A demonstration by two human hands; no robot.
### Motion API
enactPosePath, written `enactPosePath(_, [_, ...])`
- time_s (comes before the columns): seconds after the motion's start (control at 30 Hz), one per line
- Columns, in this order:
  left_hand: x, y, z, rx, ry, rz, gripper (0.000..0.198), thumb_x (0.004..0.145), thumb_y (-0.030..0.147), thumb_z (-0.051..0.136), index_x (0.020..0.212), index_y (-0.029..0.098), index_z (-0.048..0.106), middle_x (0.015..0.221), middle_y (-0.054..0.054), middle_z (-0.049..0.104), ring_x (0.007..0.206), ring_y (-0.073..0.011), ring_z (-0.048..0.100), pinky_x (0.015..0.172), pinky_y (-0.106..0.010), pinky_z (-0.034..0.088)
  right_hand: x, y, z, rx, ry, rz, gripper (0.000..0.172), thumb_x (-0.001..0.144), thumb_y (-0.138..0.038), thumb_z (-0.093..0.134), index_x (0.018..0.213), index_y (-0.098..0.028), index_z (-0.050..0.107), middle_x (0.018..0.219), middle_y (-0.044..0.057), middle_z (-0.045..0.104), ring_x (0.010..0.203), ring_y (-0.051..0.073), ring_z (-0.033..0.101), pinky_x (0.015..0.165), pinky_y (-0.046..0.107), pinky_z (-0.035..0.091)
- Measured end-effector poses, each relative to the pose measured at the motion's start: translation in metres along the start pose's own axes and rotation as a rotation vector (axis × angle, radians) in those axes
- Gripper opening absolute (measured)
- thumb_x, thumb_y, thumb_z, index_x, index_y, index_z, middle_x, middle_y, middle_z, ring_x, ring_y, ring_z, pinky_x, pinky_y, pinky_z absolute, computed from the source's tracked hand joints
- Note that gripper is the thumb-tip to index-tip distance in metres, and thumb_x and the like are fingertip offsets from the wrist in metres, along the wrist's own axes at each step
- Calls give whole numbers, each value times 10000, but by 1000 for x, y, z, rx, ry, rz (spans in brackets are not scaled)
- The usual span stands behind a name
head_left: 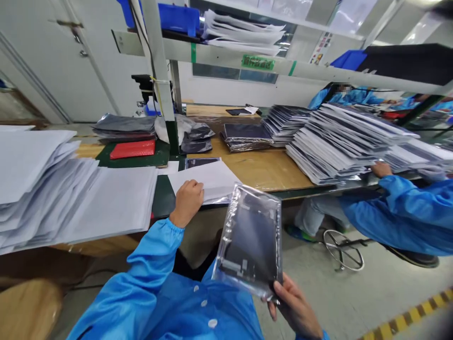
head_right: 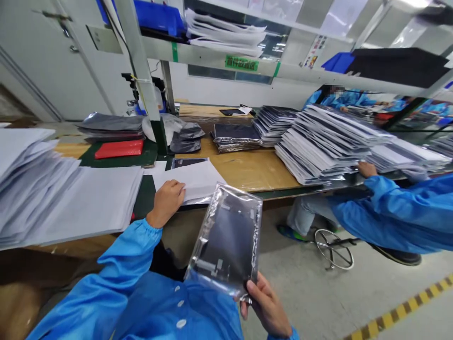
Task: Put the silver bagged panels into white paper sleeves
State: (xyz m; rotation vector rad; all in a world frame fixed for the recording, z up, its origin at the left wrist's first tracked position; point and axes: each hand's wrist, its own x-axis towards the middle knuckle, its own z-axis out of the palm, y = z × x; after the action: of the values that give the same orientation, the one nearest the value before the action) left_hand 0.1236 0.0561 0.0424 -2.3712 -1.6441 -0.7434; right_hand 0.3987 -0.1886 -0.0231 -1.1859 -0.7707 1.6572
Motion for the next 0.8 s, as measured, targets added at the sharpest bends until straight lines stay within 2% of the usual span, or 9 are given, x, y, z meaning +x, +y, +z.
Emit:
enactPosePath(0.13, [5, 21, -10, 19, -42, -37, 231, 892, 182, 485, 855, 158, 711, 876, -116, 637, 869, -260, 580, 752, -377, 445, -4, 10, 13, 24, -118, 26, 438, 789, -574, 739, 912, -173, 612, 612, 60, 667, 386, 154, 594, 369, 229, 405])
enactPosePath(0.3, [-13, 30, -10, 18, -20, 11, 198, 846, 131, 532, 919, 177, 711, 899, -107, 646, 884, -272, 571, 745, -395, 417, 10, 10, 35, 59, -75, -78, 369, 847, -516, 715, 872, -162, 616, 671, 54, 709, 465, 150, 639, 429, 224, 473])
enactPosePath(0.37, [-27, 27, -4, 0, 38, 14, 268, 815, 107, 550, 1026, 182, 698, 942, -108, 648, 898, -280, 566, 750, -402, 409, 15, 9, 41, 57, -38, -100, 372, 845, -518, 718, 871, -158, 627, 725, 67, 728, 499, 150, 652, 457, 232, 499])
enactPosePath(0.47, [-50, 15, 7, -50, 193, -49, 453, 756, 78, 578, 1195, 176, 630, 1023, -125, 624, 942, -289, 561, 779, -407, 410, 21, 11, 46, 82, 10, -115, 389, 818, -531, 743, 853, -162, 626, 731, 61, 731, 517, 150, 660, 474, 233, 516])
enactPosePath(0.53, [-65, 6, 15, -91, 312, -110, 480, 734, 86, 590, 1210, 149, 601, 1018, -134, 605, 953, -292, 562, 796, -409, 422, 25, 12, 50, 110, 16, -116, 392, 804, -531, 757, 857, -166, 625, 724, 54, 730, 519, 152, 663, 473, 232, 521])
enactPosePath(0.6, [-78, -1, 22, -148, 409, -166, 409, 736, 107, 591, 1144, 135, 599, 948, -112, 596, 902, -272, 572, 784, -394, 442, 31, 13, 56, 134, 0, -114, 391, 798, -526, 765, 865, -165, 632, 727, 55, 732, 516, 151, 664, 467, 230, 522])
enactPosePath(0.67, [-87, -5, 27, -223, 474, -211, 279, 750, 127, 591, 1027, 150, 606, 810, -52, 574, 760, -218, 567, 713, -344, 456, 38, 12, 63, 160, -12, -113, 388, 790, -520, 775, 864, -162, 644, 725, 55, 733, 511, 148, 660, 461, 229, 525])
enactPosePath(0.73, [-94, -5, 30, -299, 496, -223, 123, 774, 147, 592, 893, 178, 603, 667, 12, 521, 606, -159, 523, 619, -285, 444, 46, 11, 70, 192, 5, -121, 381, 775, -512, 792, 837, -162, 653, 720, 53, 736, 509, 143, 658, 460, 226, 530])
enactPosePath(0.8, [-98, -4, 32, -364, 492, -197, 26, 805, 165, 592, 810, 190, 598, 604, 36, 515, 537, -125, 511, 566, -245, 434, 56, 10, 79, 225, 36, -134, 378, 752, -504, 814, 809, -162, 664, 722, 53, 741, 516, 141, 661, 466, 224, 540])
